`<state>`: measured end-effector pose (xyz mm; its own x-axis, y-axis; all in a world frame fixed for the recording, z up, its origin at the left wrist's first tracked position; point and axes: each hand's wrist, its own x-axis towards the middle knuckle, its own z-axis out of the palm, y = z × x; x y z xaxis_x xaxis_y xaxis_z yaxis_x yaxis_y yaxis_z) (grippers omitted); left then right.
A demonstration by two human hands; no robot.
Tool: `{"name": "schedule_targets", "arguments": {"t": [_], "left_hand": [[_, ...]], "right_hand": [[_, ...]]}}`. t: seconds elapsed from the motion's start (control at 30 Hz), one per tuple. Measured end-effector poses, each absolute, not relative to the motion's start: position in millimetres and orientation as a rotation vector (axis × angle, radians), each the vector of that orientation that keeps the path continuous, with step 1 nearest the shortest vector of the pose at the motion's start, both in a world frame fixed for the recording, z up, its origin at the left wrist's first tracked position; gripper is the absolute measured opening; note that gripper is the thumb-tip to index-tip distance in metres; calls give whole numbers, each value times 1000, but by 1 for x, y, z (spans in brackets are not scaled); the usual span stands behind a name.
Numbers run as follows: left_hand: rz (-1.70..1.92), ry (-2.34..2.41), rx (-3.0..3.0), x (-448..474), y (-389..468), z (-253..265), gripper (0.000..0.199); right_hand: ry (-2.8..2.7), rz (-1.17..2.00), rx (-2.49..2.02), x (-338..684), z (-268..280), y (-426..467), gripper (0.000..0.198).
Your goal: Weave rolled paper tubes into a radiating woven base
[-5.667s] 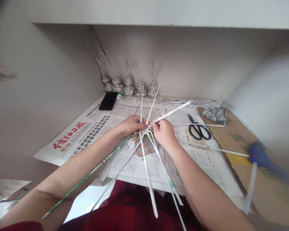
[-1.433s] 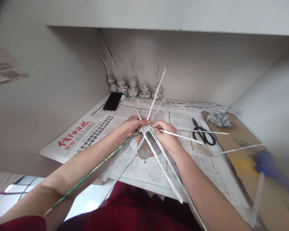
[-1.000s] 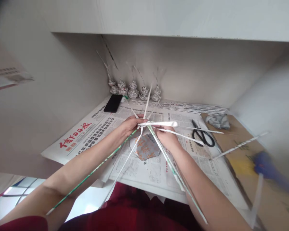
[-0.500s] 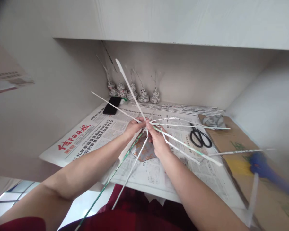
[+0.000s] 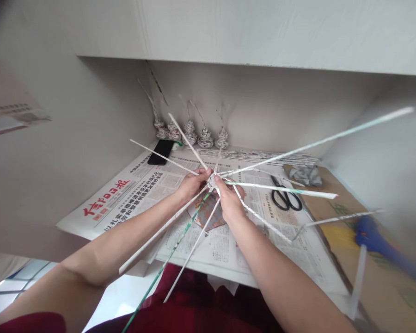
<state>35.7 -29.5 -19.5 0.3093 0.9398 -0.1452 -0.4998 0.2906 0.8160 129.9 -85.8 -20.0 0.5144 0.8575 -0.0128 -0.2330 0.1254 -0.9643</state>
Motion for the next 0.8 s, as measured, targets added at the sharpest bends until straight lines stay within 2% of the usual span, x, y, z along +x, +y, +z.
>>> {"name": "schedule_targets", "arguments": {"t": [0.23,0.43,0.67,0.8], "left_hand": [[1062,717,720,39,-32,-20,27],[1061,719,875,37,-33,-25,32],[1109,850,1142,36,-32,-27,19],[1157,853,1119,38,-36,-21,19]], "right_hand": [[-681,889,-1188,135,-20,-84,27],[-717,854,-1195,138,-25,-83,32],[-687,908,-1188,135,-24,-82,33],[-685,952,-1194,142,-21,-76,32]]}}
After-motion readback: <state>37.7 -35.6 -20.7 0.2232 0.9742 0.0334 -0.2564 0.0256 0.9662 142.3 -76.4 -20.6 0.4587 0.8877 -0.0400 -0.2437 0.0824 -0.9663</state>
